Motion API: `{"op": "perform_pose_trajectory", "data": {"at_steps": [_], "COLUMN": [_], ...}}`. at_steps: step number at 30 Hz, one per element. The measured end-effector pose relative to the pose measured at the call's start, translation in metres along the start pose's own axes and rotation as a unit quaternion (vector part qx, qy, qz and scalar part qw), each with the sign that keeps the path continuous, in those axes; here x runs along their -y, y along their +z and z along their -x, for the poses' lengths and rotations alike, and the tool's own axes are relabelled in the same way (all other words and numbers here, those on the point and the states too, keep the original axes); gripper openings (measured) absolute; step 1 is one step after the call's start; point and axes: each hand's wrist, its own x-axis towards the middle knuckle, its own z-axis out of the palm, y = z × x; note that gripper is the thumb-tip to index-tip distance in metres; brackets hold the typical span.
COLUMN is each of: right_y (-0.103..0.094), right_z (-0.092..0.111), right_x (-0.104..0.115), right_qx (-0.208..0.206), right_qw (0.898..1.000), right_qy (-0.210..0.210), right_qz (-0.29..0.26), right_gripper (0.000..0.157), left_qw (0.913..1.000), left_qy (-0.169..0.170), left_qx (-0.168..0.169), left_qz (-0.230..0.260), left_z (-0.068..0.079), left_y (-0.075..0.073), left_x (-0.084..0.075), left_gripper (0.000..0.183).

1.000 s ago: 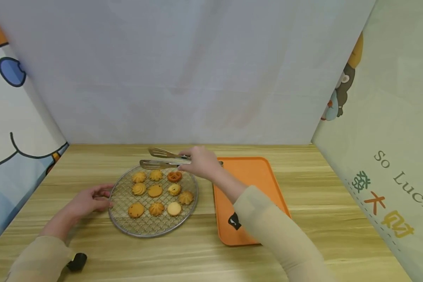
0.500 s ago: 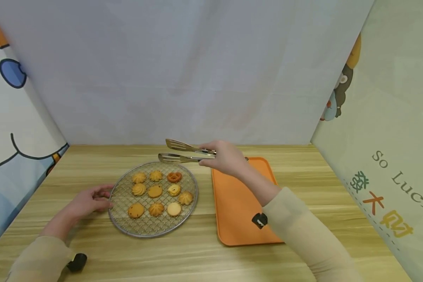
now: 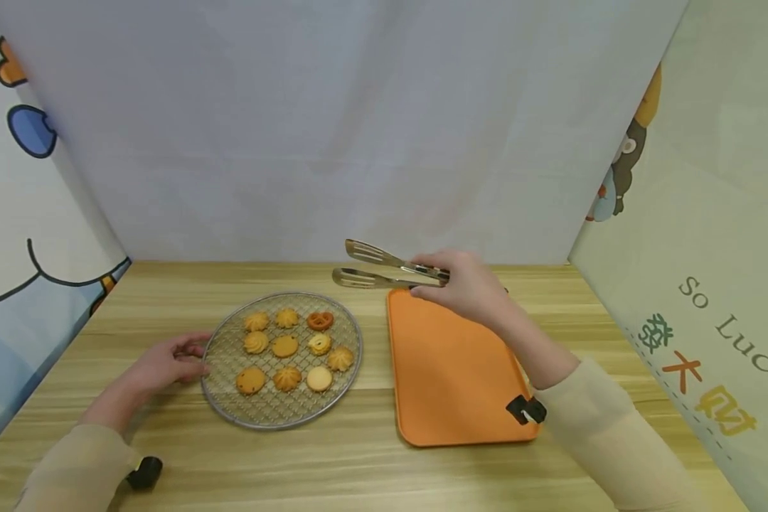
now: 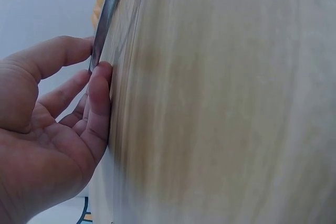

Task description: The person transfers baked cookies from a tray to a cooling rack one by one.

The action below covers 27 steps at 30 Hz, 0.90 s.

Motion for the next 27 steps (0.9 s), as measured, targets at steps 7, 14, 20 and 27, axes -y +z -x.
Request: {"op": "perform_pose_trajectory", "data": {"at_steps": [7,14,20,27], "right_y": [-0.014,-0.021,-0.025,-0.026], "right_z": [0.028,0.059,0.088,0.116], "right_x": [-0.024,-0.059,-0.091,-0.119], "right_qx": [-0.064,-0.131,-0.2,-0.204], "right_qw": [0.998,0.991,0.977,0.968], "right_qy": [0.003,0.035,0.077,0.143], "right_qz": [0.009,0.005,-0.003,0.002], "right_gripper": [0.045,0.042,0.039,0.041], "left_qw": [0.9991,0.9978,0.9945,0.9841], "left_qy": [0.025,0.029,0.035,0.052], "left_qx": [-0.007,-0.009,-0.029,-0.082], "left_qz": [-0.033,-0.06,-0.094,-0.149], "left_z": [0.001,0.003,0.011,0.019], "left_y": [0.001,0.002,-0.003,-0.012], "left_x": [-0.003,-0.006,-0.013,-0.013], "left_gripper": [0.073,0.072,0.066,0.063]}}
